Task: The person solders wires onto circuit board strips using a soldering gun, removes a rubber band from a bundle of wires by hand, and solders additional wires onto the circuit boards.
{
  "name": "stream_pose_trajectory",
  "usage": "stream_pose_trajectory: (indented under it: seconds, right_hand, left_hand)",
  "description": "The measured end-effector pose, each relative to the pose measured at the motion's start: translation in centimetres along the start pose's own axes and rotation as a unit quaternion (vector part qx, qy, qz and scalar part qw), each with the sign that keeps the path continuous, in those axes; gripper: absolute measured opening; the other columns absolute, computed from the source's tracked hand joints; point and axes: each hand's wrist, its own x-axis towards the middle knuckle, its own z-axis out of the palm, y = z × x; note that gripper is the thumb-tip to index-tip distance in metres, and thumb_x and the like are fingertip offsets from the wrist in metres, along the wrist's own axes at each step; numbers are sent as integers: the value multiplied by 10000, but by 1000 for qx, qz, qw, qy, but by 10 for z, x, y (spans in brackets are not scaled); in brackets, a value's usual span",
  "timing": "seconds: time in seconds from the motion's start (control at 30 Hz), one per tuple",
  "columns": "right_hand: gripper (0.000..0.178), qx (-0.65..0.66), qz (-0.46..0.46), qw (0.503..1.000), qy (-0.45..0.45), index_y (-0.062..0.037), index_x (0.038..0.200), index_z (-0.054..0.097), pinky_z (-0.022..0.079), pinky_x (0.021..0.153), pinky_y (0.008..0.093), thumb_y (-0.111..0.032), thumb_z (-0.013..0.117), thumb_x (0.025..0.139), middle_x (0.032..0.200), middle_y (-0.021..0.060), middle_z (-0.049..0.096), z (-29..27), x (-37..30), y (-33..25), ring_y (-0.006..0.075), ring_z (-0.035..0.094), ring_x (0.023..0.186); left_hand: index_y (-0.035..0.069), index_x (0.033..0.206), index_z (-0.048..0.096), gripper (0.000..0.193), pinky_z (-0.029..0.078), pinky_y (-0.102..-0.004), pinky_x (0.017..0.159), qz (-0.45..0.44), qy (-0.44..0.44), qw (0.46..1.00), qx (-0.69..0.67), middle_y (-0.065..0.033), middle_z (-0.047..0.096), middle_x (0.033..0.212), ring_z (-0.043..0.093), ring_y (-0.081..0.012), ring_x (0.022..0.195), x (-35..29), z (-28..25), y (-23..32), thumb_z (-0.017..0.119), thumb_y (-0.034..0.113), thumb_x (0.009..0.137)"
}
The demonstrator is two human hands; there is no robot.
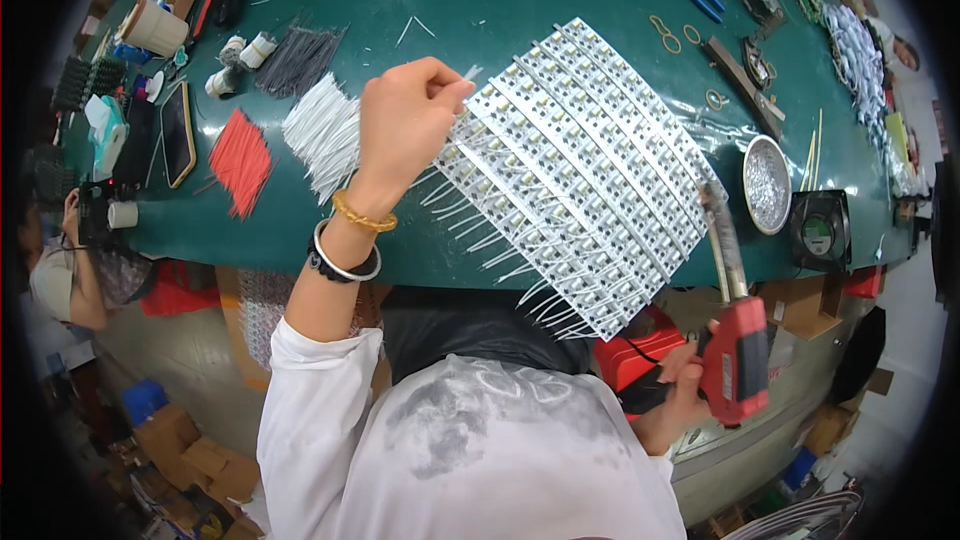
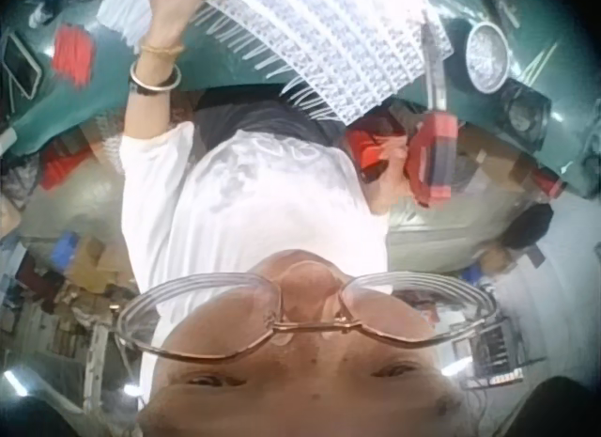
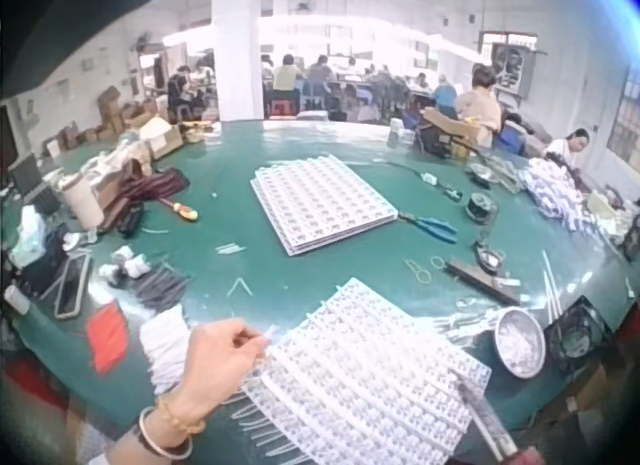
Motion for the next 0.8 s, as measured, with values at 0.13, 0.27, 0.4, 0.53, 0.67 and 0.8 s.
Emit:
stream_pose_trajectory:
  seconds: [0.13,0.27,0.4,0.53,0.67,0.8]
  right_hand:
    - [587,-108,-79,991,-11,127,1228,424,370,436,242,-300,633,884,524,41,471,18,49,-24,92,393,397]
    - [666,-13,-130,989,-75,159,1258,375,343,435,243,-352,600,894,503,30,453,37,87,-29,89,381,404]
    - [719,81,-48,993,-74,193,1215,390,350,422,236,-397,620,873,508,53,468,63,92,-8,99,385,387]
    - [803,-7,119,981,-156,171,1223,403,348,382,232,-489,641,832,496,37,474,100,100,-8,98,417,364]
    - [824,65,210,955,-199,148,1196,417,353,377,233,-546,633,806,477,27,461,109,105,6,91,403,347]
    - [764,74,248,944,-203,129,1145,442,350,375,232,-536,628,817,472,19,449,119,104,9,94,402,344]
  left_hand:
    - [-33,765,651,120,444,-225,520,-30,-38,999,0,-62,642,631,581,-84,560,25,14,-6,672,82,790]
    - [-15,758,651,133,416,-255,522,-14,-29,999,7,-55,625,621,537,-93,551,35,18,-16,688,111,779]
    - [-3,762,632,151,451,-332,541,-11,-41,999,-27,-121,633,636,612,-242,564,28,25,-22,654,144,786]
    - [-20,783,612,164,402,-241,505,-37,-35,999,6,-31,561,582,483,-76,527,23,30,-25,663,131,825]
    - [-15,771,609,152,391,-238,491,-29,-31,999,17,-28,552,574,469,-70,511,20,31,-21,665,117,819]
    - [-13,750,597,139,368,-225,469,-12,-19,1000,14,-19,540,564,444,-56,491,22,32,-24,667,91,811]
